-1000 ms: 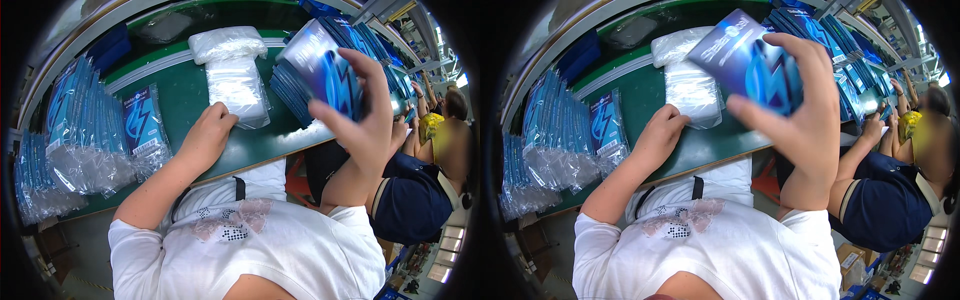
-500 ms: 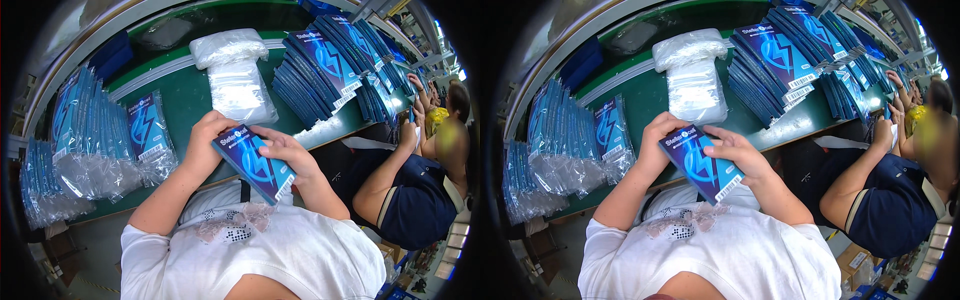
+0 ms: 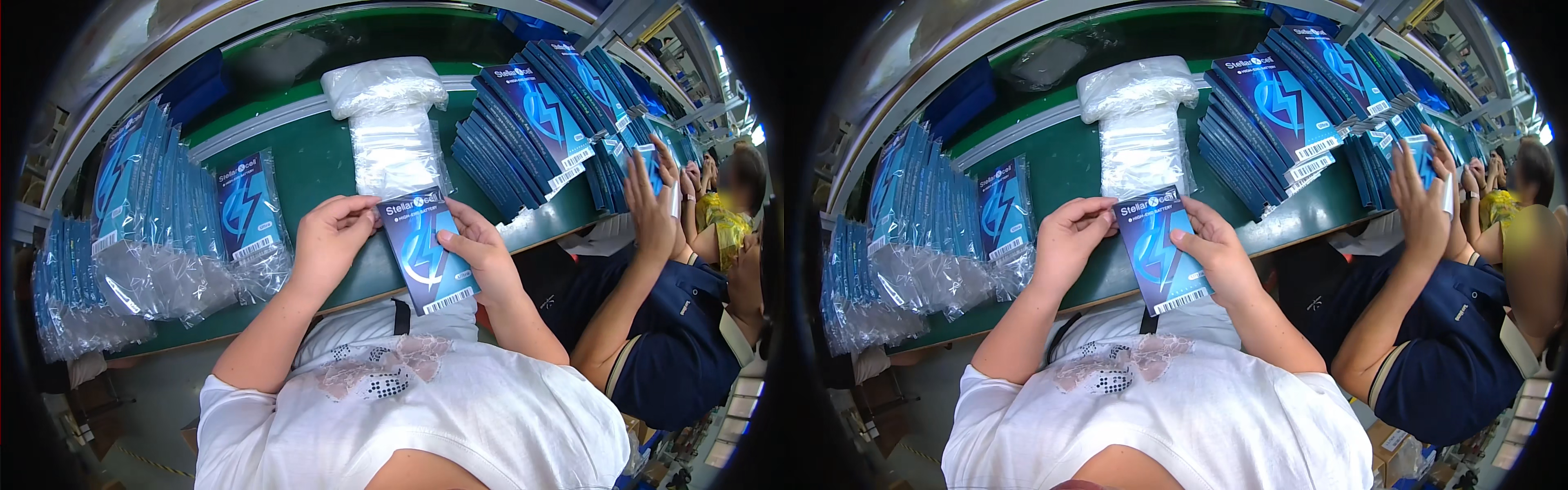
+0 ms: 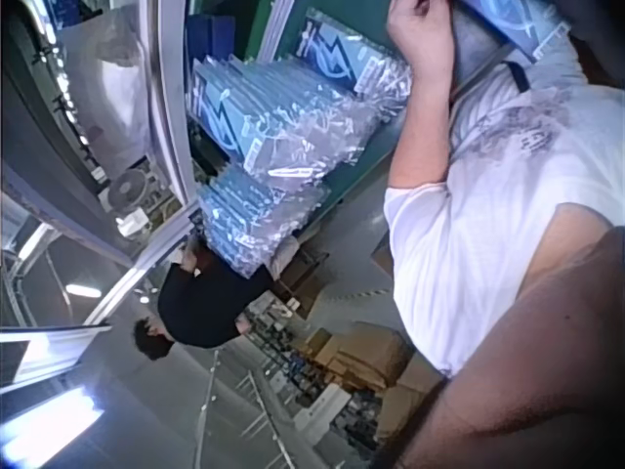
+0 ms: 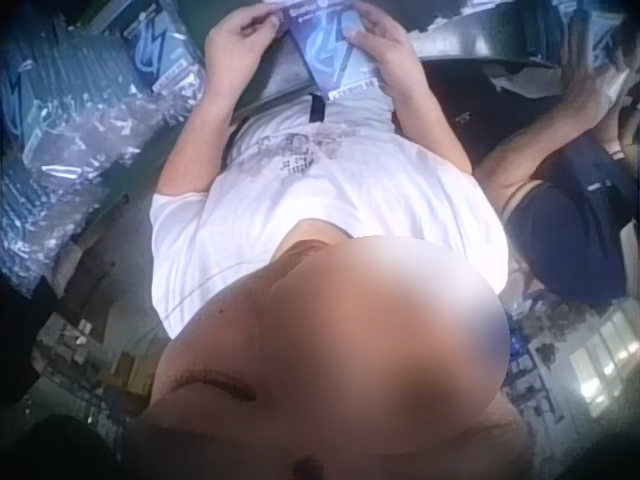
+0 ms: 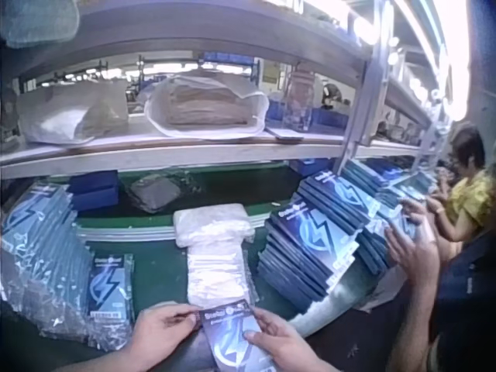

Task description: The person repeatedly picks up small blue packages labeled 'Stellar Cell' from a stack on a green table, places them into clear plastic bags, and stacks the filled bags on the left side of the table. The process is continuous and repetitive throughout the clip.

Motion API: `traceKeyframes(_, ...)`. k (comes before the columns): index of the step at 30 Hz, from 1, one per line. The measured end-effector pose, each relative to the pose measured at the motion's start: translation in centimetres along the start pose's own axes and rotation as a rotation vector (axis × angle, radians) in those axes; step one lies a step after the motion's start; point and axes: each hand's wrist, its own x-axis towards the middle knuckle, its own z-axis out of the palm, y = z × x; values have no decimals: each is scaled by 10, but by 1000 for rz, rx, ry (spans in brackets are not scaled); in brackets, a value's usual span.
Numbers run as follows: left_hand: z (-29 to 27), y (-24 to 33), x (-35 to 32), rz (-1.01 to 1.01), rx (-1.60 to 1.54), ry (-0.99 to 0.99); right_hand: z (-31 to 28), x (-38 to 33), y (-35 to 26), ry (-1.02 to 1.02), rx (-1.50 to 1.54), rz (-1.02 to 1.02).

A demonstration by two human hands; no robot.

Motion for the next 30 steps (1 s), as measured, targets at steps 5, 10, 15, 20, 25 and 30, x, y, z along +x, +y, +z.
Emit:
traceKeyframes(5,-2,22,-16,343,502,-86,9,5,16,189,-94,-89)
traceKeyframes(10,4,15,-21,-105,-188,90,27,1,18,229,-4,-154)
traceKeyframes(15,12,22,-24,-192,-557,37,33,2,13,46,-646,-96)
traceKeyframes(20,-4,44,-25,-233,-673,26,42,-2,-16,-155,-814,-385)
traceKeyframes(25,8,55,-56,-295,-686,-427,43,1,-24,-99,-749,-1064)
traceKeyframes(30,-6,44,-46,-440,-709,-470,56,-10,-40,-279,-680,-1109)
